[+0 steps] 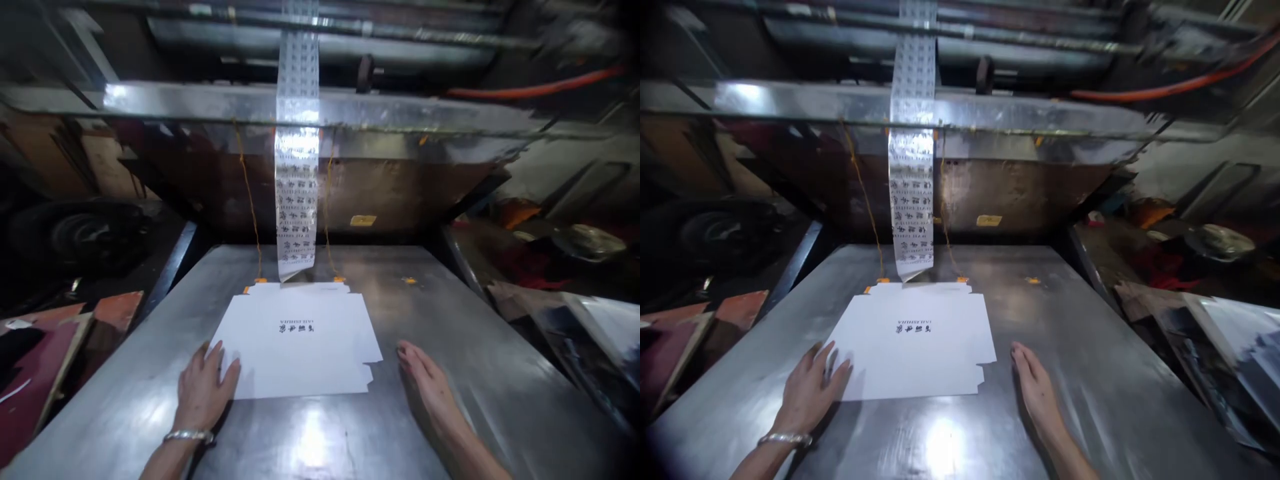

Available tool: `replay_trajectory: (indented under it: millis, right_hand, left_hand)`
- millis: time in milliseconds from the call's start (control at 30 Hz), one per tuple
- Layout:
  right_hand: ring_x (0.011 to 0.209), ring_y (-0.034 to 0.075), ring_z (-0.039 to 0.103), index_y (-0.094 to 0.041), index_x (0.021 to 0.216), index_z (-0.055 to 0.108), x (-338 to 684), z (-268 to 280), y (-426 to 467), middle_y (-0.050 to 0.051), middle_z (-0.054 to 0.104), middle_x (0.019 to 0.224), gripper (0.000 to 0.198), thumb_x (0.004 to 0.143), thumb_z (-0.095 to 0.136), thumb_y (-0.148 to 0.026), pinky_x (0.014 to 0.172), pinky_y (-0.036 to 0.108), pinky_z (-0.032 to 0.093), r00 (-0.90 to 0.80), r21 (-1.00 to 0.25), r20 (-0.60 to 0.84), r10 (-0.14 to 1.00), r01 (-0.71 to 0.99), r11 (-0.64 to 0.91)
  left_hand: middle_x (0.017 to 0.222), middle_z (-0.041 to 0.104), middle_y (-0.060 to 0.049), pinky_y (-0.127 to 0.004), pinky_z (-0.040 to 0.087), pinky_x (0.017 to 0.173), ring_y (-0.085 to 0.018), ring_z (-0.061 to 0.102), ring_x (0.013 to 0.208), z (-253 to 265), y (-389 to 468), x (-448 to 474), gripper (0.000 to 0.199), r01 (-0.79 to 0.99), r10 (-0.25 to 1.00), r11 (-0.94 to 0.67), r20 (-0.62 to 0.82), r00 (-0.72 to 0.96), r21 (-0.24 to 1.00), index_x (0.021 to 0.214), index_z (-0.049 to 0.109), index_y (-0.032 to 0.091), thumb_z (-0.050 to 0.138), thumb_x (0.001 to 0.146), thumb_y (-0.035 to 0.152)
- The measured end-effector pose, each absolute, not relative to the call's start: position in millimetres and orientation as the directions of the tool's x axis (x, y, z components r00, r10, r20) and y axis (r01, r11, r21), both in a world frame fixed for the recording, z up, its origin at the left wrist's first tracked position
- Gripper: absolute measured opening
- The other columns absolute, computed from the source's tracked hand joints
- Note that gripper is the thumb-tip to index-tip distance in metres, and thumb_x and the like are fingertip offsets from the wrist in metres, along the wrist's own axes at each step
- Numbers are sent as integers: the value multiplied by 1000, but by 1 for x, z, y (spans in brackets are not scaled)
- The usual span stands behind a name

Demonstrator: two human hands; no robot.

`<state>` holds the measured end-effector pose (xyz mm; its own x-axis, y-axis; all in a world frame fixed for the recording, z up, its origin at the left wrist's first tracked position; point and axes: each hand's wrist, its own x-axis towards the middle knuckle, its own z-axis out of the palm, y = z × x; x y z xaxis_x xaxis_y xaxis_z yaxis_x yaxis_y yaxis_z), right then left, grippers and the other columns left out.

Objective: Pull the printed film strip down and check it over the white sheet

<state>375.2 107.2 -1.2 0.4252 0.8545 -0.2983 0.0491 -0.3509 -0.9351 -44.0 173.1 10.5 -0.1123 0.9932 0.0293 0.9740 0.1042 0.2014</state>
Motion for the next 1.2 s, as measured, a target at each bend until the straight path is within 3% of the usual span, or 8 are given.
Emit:
replay_trajectory:
  millis: [133,300,500,767,933,1033,1133,1200]
  right_hand:
    - [124,28,50,-16,118,59,366,-8,142,12,53,134,81,63,64,-75,113,45,35,389,-873,-485,783,-155,-463]
    - [123,27,52,-17,116,60,370,-21,152,11,55,132,66,70,67,-64,114,43,35,424,-856,-513,746,-189,-481]
    - [122,28,54,-16,109,63,371,-17,163,12,59,126,62,68,70,-63,112,44,39,441,-833,-553,707,-278,-479]
    - [120,27,55,-16,110,65,380,-27,162,12,61,124,61,69,70,-62,105,36,47,403,-801,-598,692,-282,-528]
    - [119,26,56,-18,118,63,389,-34,162,10,58,129,66,71,65,-64,99,32,51,443,-825,-541,715,-115,-553]
    - [122,33,53,-17,118,65,383,-38,161,12,57,130,70,77,52,-72,105,49,44,424,-795,-395,815,287,-534]
    - [125,36,49,-23,126,62,372,-55,155,8,53,134,61,86,44,-65,103,62,40,154,-603,-118,981,773,-194]
    - [126,38,47,-26,134,55,366,-73,149,6,49,138,55,89,46,-57,97,66,44,-82,-393,4,997,916,77]
  left_hand:
    - [140,43,-23,-59,35,105,-38,39,132,10,178,-28,65,978,997,64,19,-69,198,131,50,9,29,90,53]
    - [144,41,-20,-64,30,107,-36,30,138,4,185,3,52,978,999,-43,28,38,205,132,48,12,34,94,45]
    - [147,39,-18,-65,28,108,-35,29,140,-13,199,33,51,965,991,-121,-33,132,232,137,43,16,41,94,44]
    - [147,41,-19,-64,30,108,-35,31,140,-30,202,30,55,980,978,-157,-122,172,121,138,45,13,41,93,45]
    - [151,35,-17,-63,26,111,-35,26,142,-25,206,30,61,987,969,-104,-210,128,122,141,43,13,40,91,49]
    - [154,29,-14,-63,20,113,-33,19,144,-20,216,30,63,985,951,-96,-279,132,140,144,39,15,38,91,50]
    - [155,27,-11,-64,14,114,-32,14,145,-20,226,29,64,982,938,-108,-311,153,156,145,36,19,35,91,53]
    - [155,26,-10,-64,12,114,-31,12,146,-23,228,28,65,983,941,-100,-306,144,155,146,35,20,32,91,55]
